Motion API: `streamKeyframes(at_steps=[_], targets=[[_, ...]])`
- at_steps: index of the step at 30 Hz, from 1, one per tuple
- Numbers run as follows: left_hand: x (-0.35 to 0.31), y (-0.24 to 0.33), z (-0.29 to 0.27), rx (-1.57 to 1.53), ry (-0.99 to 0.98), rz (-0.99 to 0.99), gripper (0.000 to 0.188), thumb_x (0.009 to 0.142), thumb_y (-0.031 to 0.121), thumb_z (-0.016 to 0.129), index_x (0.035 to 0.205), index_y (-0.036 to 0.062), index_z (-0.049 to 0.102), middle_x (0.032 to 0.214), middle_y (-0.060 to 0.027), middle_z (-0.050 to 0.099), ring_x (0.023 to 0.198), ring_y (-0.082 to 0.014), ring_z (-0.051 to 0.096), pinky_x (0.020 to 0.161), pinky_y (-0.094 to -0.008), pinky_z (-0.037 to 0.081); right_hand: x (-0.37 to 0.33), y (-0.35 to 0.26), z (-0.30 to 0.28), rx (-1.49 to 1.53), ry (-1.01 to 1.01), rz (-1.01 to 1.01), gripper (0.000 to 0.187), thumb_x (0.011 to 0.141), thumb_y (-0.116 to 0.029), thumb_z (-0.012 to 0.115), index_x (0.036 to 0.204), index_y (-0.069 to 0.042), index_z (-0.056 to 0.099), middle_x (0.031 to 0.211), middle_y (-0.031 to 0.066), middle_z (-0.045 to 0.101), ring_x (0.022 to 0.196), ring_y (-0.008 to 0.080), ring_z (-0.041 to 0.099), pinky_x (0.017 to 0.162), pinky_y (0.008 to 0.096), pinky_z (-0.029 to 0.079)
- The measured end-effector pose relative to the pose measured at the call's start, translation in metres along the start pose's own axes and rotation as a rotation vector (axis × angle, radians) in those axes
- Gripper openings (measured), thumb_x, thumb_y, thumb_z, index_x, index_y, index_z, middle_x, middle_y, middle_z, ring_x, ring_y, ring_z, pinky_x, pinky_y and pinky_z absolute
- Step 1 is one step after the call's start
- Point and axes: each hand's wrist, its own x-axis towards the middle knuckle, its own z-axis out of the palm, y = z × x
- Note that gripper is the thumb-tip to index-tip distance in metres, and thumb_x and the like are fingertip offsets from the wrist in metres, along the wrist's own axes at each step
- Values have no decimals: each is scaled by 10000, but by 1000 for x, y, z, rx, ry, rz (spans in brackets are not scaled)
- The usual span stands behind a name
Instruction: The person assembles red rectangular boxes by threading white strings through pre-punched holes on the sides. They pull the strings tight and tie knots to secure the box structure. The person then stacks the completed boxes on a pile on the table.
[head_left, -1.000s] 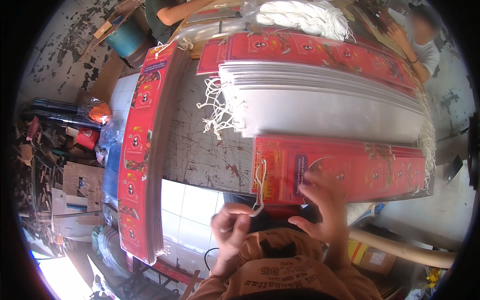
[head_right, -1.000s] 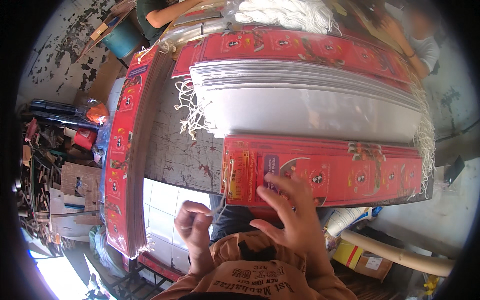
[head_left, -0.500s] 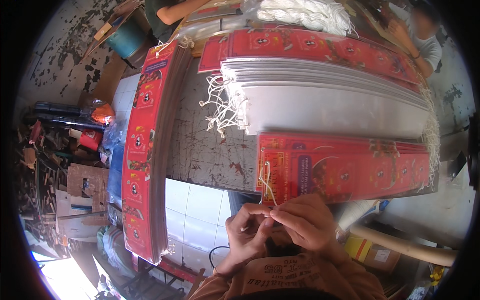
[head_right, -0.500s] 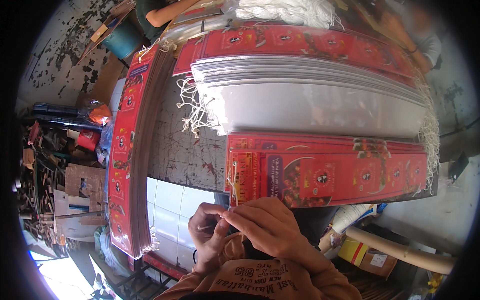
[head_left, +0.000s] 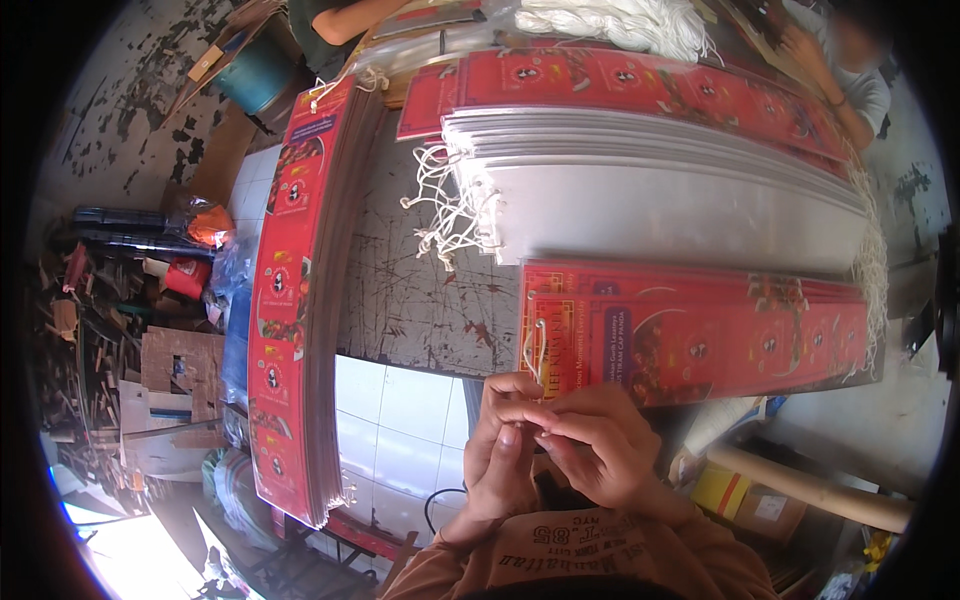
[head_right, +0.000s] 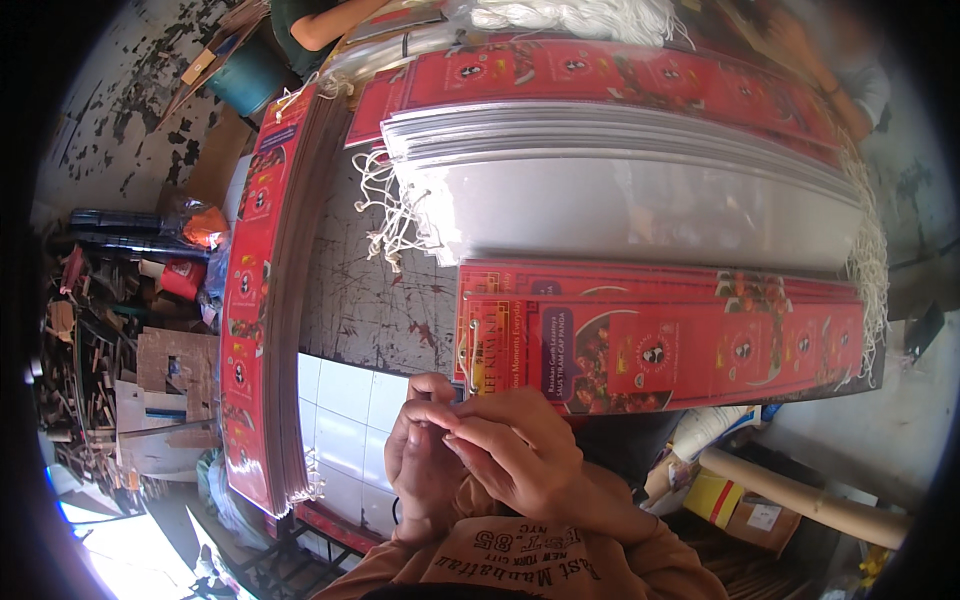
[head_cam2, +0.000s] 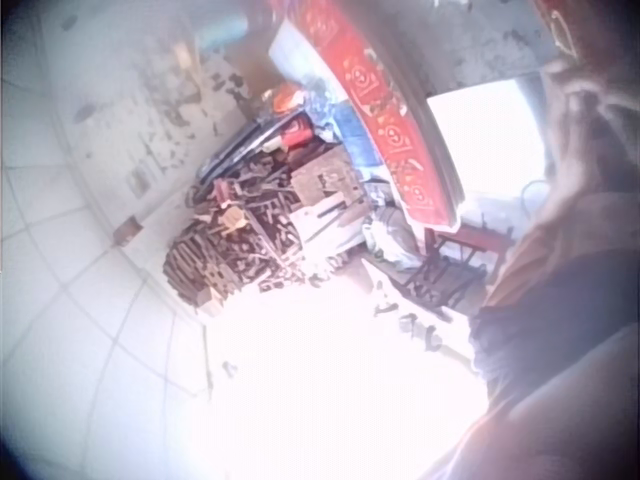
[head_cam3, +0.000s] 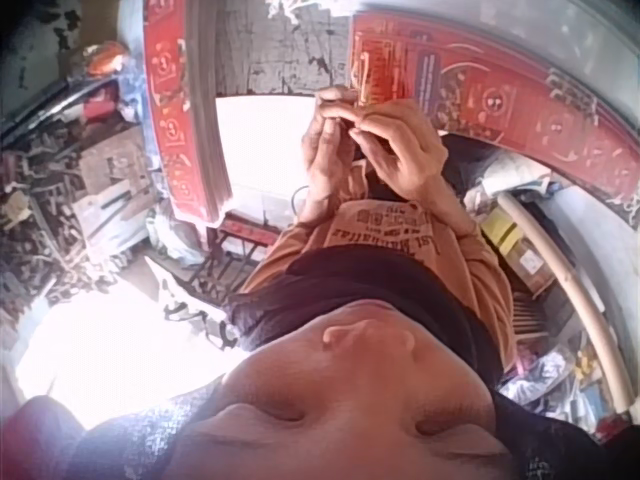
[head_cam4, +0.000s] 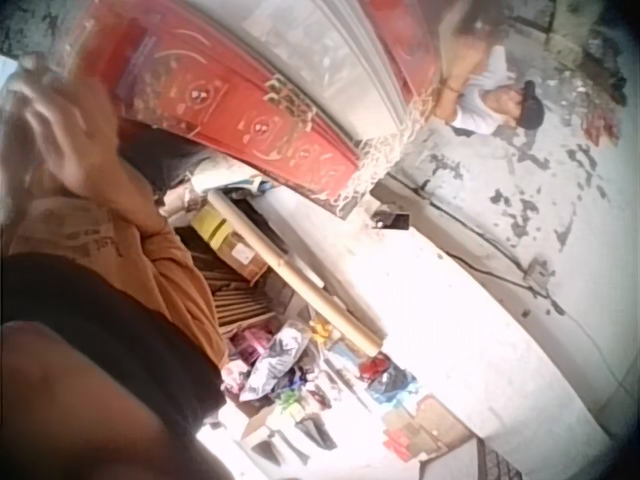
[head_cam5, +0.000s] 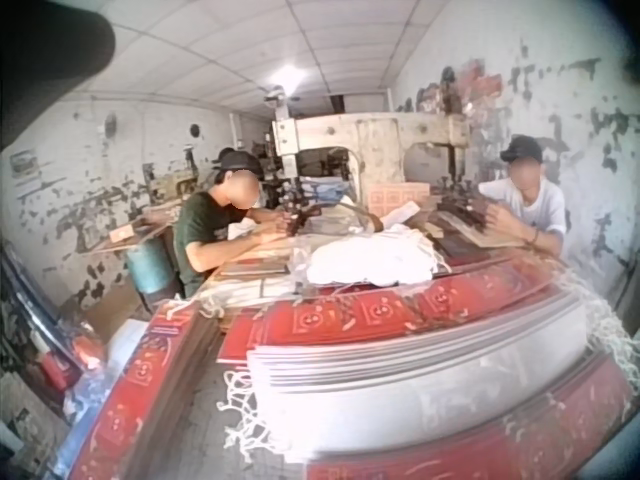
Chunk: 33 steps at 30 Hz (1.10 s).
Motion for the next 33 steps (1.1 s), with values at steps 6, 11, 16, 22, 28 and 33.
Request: streamKeyframes(at_steps=[6, 11, 16, 22, 28, 33], targets=[[-1, -4, 3, 134, -49, 6, 569, 938, 488, 279, 1068, 14, 566, 1071, -114, 357, 1016, -225, 393, 898, -372, 338, 0, 2, -2, -87, 12, 6, 274, 606, -49, 778, 854, -36, 664, 864, 65, 619, 717, 197, 593, 613, 304, 460], [-2, -9, 2, 262, -89, 46, 592, 939, 493, 263, 1148, 16, 544, 1105, -132, 355, 1030, -243, 397, 897, -385, 340, -1, 3, -3, -99, 21, 13, 252, 572, -59, 787, 798, -40, 675, 855, 61, 609, 713, 205, 584, 605, 306, 458], [-1, -9, 4, 255, -77, 50, 605, 921, 501, 307, 1198, -1, 499, 1117, -141, 359, 1028, -239, 402, 906, -383, 330, -2, 3, -2, -70, 28, 15, 254, 575, -39, 778, 805, -32, 671, 852, 63, 605, 706, 208, 577, 601, 303, 450], [-1, -8, 2, -112, 21, 75, 499, 891, 470, 427, 1018, -2, 525, 998, -131, 453, 908, -172, 446, 780, -288, 359, -3, 5, -9, -106, 95, -30, 238, 622, -14, 745, 842, -28, 654, 853, 64, 604, 702, 188, 573, 602, 293, 427], [1, 16, -11, 124, -97, -409, 598, 883, 545, 430, 940, -34, 566, 787, -65, 549, 690, -118, 478, 641, -247, 386, -10, 14, -1, -227, 56, -369, 196, 713, -128, 690, 908, -152, 687, 896, 39, 589, 733, 143, 571, 654, 267, 446], [-2, -2, -22, 25, 20, -397, 436, 929, 419, 411, 994, -4, 492, 844, -40, 501, 729, -100, 452, 640, -230, 373, -19, 23, 10, -214, -36, -435, 167, 717, -118, 685, 883, -112, 663, 962, 53, 592, 808, 165, 582, 690, 297, 461]])
